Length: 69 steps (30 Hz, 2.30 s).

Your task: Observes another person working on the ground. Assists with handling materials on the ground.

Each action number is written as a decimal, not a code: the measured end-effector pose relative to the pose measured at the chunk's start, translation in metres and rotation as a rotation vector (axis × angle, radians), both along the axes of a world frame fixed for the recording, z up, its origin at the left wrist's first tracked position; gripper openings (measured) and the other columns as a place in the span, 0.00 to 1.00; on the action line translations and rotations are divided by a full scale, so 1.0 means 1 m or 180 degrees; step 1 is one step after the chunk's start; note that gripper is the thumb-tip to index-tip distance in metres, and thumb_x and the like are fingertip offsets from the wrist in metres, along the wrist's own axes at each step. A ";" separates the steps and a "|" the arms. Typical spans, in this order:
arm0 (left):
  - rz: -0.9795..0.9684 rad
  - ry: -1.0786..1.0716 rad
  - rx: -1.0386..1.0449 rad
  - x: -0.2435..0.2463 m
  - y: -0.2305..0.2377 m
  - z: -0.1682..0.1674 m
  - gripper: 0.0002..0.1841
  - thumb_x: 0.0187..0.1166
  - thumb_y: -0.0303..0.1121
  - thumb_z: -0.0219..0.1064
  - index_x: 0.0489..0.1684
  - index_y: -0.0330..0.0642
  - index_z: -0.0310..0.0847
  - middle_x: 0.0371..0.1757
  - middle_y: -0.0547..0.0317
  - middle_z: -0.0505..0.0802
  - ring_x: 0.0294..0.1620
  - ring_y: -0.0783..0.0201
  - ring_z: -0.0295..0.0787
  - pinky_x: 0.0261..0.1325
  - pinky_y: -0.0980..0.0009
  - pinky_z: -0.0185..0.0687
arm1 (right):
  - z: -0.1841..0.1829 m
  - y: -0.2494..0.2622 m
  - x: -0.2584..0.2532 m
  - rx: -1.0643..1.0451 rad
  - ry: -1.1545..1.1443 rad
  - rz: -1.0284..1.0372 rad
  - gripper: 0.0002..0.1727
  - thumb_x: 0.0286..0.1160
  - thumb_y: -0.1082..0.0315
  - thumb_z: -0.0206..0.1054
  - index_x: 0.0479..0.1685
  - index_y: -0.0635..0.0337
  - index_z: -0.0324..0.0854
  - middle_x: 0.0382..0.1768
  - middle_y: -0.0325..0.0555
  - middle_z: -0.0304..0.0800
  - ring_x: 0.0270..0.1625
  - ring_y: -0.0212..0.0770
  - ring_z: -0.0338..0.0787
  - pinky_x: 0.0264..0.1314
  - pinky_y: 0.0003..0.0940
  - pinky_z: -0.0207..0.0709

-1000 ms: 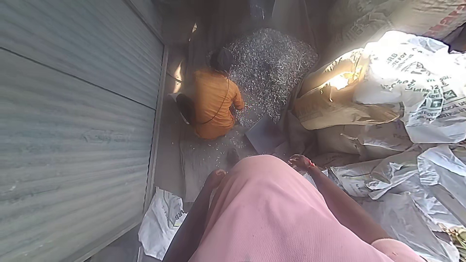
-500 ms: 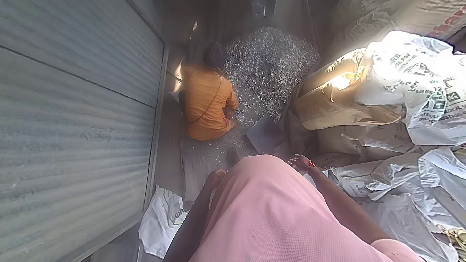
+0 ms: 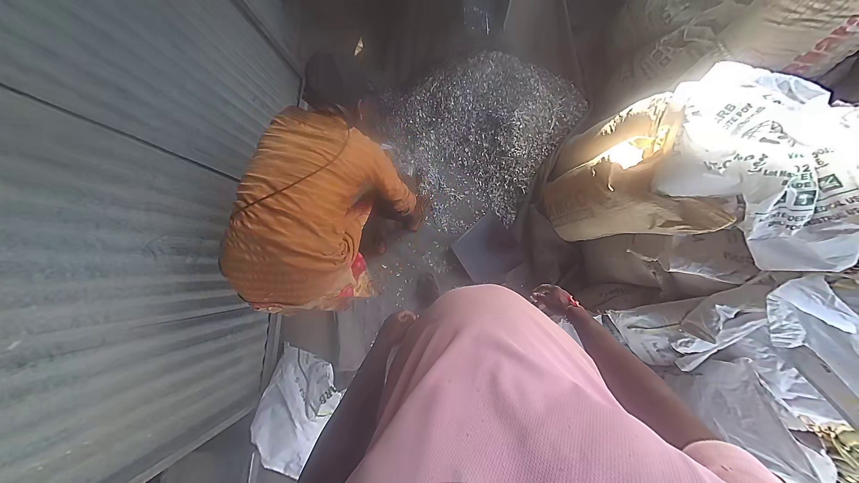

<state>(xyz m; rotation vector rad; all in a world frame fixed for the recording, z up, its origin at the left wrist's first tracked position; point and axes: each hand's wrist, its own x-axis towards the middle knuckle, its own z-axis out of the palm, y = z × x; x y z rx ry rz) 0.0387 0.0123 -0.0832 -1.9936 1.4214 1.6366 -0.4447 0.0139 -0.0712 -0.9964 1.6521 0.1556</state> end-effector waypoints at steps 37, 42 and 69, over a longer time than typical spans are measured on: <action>-0.0115 -0.0203 0.0156 -0.013 -0.008 0.053 0.19 0.92 0.40 0.58 0.69 0.37 0.82 0.63 0.39 0.91 0.66 0.48 0.88 0.75 0.48 0.76 | -0.026 0.025 0.002 -0.0047 -0.0153 -0.0233 0.22 0.89 0.56 0.61 0.71 0.61 0.83 0.68 0.60 0.87 0.75 0.55 0.84 0.82 0.56 0.69; -0.0167 -0.0211 0.0108 -0.014 -0.005 0.057 0.19 0.92 0.41 0.57 0.67 0.37 0.83 0.62 0.39 0.91 0.66 0.47 0.88 0.74 0.46 0.76 | -0.028 0.024 -0.006 -0.0018 -0.0205 -0.0617 0.20 0.91 0.58 0.60 0.70 0.61 0.83 0.66 0.59 0.89 0.69 0.52 0.87 0.77 0.51 0.74; 0.0251 -0.0339 0.0246 -0.025 0.059 0.071 0.19 0.92 0.41 0.58 0.70 0.39 0.82 0.60 0.42 0.92 0.61 0.51 0.91 0.72 0.50 0.80 | -0.054 0.053 -0.044 0.0251 -0.0207 -0.0764 0.20 0.88 0.56 0.64 0.70 0.57 0.83 0.65 0.56 0.90 0.66 0.52 0.90 0.72 0.53 0.80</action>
